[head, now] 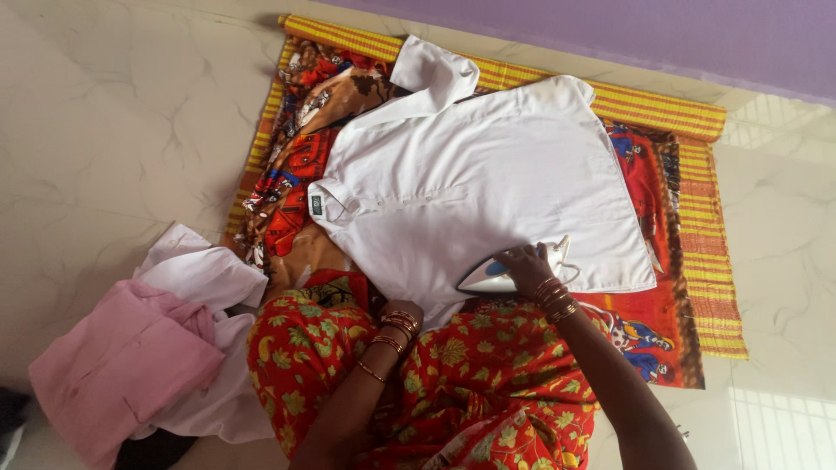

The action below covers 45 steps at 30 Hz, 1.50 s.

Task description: The person irons a white shirt laid out on a patterned mat on the floor. They smooth the fabric, use an electric iron to press the body and sleeves, fold the shirt, and place it aside.

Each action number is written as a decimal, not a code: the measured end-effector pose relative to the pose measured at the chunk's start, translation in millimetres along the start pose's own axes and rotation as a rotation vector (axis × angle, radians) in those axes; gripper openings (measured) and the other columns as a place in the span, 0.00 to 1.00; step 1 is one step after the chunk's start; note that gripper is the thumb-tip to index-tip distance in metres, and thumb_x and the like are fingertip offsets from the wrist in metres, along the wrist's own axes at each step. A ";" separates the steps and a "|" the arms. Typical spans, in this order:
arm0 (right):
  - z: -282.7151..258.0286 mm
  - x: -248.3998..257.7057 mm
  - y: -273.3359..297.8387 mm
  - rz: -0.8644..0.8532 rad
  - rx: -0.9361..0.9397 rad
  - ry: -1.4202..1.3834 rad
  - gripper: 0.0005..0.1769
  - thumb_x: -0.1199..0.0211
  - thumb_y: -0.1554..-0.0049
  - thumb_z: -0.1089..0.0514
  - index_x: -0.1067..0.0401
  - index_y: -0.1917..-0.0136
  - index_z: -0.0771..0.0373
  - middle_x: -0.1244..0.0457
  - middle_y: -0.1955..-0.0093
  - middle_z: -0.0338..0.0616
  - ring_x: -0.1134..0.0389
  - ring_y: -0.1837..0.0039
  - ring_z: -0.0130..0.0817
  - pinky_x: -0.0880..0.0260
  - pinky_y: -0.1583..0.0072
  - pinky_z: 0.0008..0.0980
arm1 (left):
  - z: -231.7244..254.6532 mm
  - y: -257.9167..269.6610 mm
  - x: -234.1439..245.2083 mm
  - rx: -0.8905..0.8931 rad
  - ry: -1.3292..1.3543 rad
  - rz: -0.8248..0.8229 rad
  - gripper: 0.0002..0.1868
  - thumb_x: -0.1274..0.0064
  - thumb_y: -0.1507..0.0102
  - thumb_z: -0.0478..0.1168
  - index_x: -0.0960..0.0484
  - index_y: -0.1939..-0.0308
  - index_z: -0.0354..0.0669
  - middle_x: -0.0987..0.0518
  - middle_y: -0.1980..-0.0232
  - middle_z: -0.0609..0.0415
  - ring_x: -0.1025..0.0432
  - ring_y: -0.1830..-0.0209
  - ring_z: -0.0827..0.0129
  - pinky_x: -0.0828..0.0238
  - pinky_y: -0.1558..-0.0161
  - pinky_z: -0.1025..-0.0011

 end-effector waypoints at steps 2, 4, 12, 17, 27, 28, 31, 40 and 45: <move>-13.2 3.8 -1.6 -0.019 0.006 -0.012 0.24 0.33 0.46 0.52 0.29 0.36 0.36 0.32 0.39 0.39 0.33 0.36 0.43 0.42 0.33 0.57 | 0.3 -3.0 -0.4 0.012 -0.018 -0.014 0.15 0.49 0.32 0.39 0.15 0.44 0.41 0.18 0.41 0.42 0.22 0.45 0.45 0.22 0.53 0.41; -25.2 2.8 -3.4 -0.081 -0.001 -0.028 0.25 0.33 0.45 0.50 0.30 0.35 0.36 0.33 0.39 0.41 0.34 0.37 0.44 0.42 0.34 0.57 | 0.0 -5.1 -1.3 0.029 -0.006 -0.029 0.16 0.49 0.32 0.39 0.15 0.43 0.41 0.19 0.40 0.42 0.23 0.45 0.44 0.24 0.52 0.40; -86.5 18.6 -13.8 0.003 0.081 -0.062 0.25 0.31 0.45 0.47 0.31 0.35 0.37 0.33 0.42 0.41 0.33 0.41 0.43 0.39 0.36 0.52 | 1.4 2.7 -1.5 0.031 0.033 -0.040 0.16 0.49 0.32 0.40 0.15 0.43 0.42 0.19 0.40 0.42 0.23 0.44 0.45 0.21 0.50 0.42; -106.2 48.2 -28.8 0.144 0.148 -0.141 0.30 0.29 0.50 0.46 0.32 0.35 0.41 0.33 0.45 0.41 0.33 0.45 0.43 0.36 0.43 0.52 | -54.5 13.8 34.3 -0.086 0.380 0.136 0.20 0.44 0.39 0.53 0.13 0.48 0.47 0.19 0.44 0.44 0.24 0.43 0.50 0.26 0.43 0.56; -138.7 35.6 -85.8 0.096 0.207 -0.100 0.30 0.30 0.47 0.45 0.35 0.34 0.41 0.36 0.48 0.41 0.34 0.47 0.40 0.34 0.46 0.48 | -257.7 -1.5 85.1 0.584 1.029 0.853 0.29 0.46 0.41 0.55 0.23 0.40 0.46 0.18 0.43 0.43 0.23 0.43 0.48 0.25 0.45 0.50; -140.8 33.4 -86.7 0.092 0.205 -0.117 0.30 0.30 0.48 0.46 0.35 0.34 0.42 0.36 0.48 0.41 0.34 0.47 0.40 0.34 0.46 0.48 | -268.8 -4.0 82.8 0.644 0.996 0.841 0.29 0.46 0.41 0.54 0.24 0.39 0.46 0.18 0.42 0.44 0.24 0.41 0.48 0.26 0.44 0.49; -145.8 35.3 -88.4 0.138 0.205 -0.144 0.31 0.31 0.47 0.45 0.36 0.32 0.44 0.37 0.48 0.41 0.34 0.48 0.40 0.34 0.47 0.47 | -298.3 -13.8 87.5 0.623 1.102 0.937 0.44 0.40 0.44 0.55 0.35 0.30 0.35 0.23 0.39 0.33 0.27 0.40 0.42 0.30 0.41 0.52; -177.2 39.5 -139.4 0.196 0.136 -0.205 0.29 0.34 0.45 0.47 0.37 0.32 0.47 0.39 0.49 0.42 0.34 0.51 0.43 0.33 0.49 0.49 | -307.1 -70.1 95.0 0.138 1.282 0.632 0.50 0.26 0.55 0.59 0.24 0.36 0.34 0.19 0.37 0.39 0.23 0.38 0.52 0.28 0.36 0.61; -191.4 36.1 -158.1 0.204 0.098 -0.209 0.30 0.33 0.44 0.46 0.38 0.31 0.47 0.39 0.48 0.43 0.34 0.50 0.44 0.34 0.49 0.50 | -322.4 -72.4 85.1 0.115 1.071 0.450 0.47 0.23 0.54 0.54 0.25 0.37 0.35 0.23 0.37 0.39 0.27 0.38 0.51 0.31 0.38 0.60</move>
Point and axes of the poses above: each hand's wrist, its own y-axis away from the middle knuckle, its own x-axis out of the back of the hand, z = x × y, the point moved 9 cm from there along -y, towards the middle knuckle
